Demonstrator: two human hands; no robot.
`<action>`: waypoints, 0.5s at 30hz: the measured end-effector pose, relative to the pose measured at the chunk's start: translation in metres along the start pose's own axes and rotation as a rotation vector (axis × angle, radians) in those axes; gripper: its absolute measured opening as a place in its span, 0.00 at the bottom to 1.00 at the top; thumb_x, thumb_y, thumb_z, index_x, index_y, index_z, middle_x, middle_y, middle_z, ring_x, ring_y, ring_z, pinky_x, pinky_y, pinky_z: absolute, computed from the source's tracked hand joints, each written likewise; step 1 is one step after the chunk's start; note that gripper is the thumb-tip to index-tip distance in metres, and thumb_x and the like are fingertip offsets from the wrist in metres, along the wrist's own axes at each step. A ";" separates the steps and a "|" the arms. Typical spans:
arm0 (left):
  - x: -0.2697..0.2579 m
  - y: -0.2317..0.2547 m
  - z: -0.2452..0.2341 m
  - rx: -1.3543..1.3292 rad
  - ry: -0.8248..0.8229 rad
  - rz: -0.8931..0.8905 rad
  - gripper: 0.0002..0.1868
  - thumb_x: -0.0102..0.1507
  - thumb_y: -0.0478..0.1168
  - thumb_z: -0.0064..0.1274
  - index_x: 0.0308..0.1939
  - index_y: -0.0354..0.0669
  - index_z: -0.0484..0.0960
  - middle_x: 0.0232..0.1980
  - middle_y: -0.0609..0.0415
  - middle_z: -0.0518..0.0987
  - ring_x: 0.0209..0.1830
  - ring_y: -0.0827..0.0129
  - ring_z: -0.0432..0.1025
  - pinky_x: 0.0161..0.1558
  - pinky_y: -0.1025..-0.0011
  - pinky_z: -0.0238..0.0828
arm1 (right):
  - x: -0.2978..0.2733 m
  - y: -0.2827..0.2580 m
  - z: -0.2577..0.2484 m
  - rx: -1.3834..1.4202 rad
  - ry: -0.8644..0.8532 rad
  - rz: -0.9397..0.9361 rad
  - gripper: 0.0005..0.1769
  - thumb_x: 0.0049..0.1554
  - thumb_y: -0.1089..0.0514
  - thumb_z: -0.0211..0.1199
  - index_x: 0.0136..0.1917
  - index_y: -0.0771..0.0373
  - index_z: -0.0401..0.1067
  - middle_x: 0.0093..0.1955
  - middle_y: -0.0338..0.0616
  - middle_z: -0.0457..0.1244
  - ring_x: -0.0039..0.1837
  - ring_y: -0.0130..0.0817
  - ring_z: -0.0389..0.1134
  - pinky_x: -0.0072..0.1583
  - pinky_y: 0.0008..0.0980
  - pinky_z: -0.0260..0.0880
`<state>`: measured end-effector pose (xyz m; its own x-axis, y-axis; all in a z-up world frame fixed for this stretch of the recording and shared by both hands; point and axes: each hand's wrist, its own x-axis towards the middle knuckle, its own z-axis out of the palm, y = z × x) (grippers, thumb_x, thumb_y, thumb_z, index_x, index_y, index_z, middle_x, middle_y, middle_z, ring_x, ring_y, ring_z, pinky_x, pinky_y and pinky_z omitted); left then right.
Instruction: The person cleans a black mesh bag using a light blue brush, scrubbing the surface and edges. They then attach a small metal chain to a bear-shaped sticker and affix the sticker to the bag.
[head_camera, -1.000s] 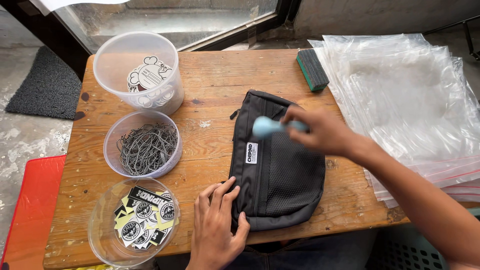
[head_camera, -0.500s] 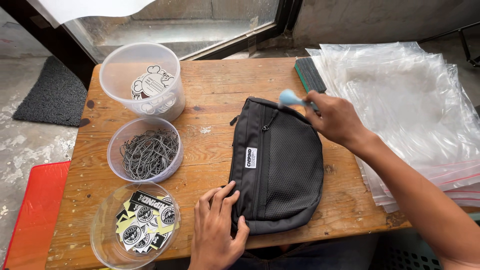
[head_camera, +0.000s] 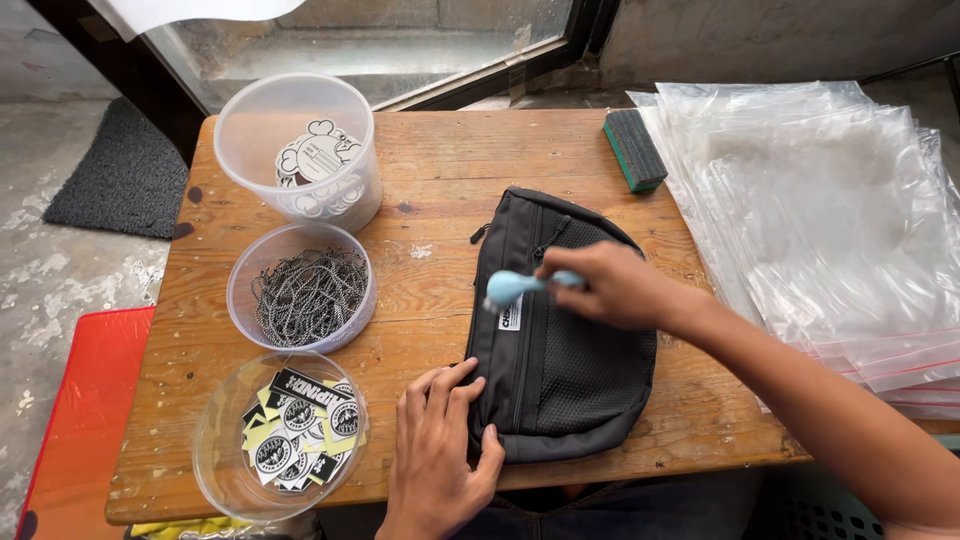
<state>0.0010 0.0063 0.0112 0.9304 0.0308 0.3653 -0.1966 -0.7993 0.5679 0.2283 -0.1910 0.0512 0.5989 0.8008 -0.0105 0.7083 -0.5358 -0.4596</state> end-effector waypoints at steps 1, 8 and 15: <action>0.000 0.001 0.000 0.001 0.002 -0.005 0.22 0.54 0.42 0.53 0.53 0.44 0.74 0.66 0.54 0.72 0.63 0.54 0.63 0.61 0.55 0.59 | 0.005 0.004 -0.002 0.001 -0.004 -0.004 0.08 0.55 0.53 0.62 0.50 0.48 0.73 0.34 0.41 0.68 0.32 0.40 0.64 0.39 0.40 0.60; -0.003 0.005 -0.007 -0.110 0.063 -0.032 0.24 0.56 0.41 0.53 0.55 0.41 0.72 0.63 0.47 0.71 0.61 0.53 0.64 0.63 0.55 0.58 | 0.026 0.007 -0.007 -0.213 0.291 -0.004 0.06 0.61 0.55 0.57 0.50 0.57 0.70 0.36 0.48 0.68 0.34 0.47 0.67 0.35 0.47 0.61; -0.006 0.002 -0.012 -0.244 0.083 -0.138 0.28 0.51 0.37 0.50 0.57 0.38 0.68 0.54 0.44 0.69 0.54 0.52 0.65 0.61 0.56 0.60 | -0.027 -0.074 0.025 -0.045 -0.063 0.010 0.08 0.55 0.54 0.58 0.49 0.51 0.66 0.37 0.44 0.70 0.38 0.52 0.70 0.38 0.49 0.63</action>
<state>-0.0083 0.0115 0.0188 0.9271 0.1855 0.3257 -0.1483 -0.6164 0.7734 0.1508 -0.1661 0.0628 0.5827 0.8095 -0.0713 0.7191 -0.5545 -0.4188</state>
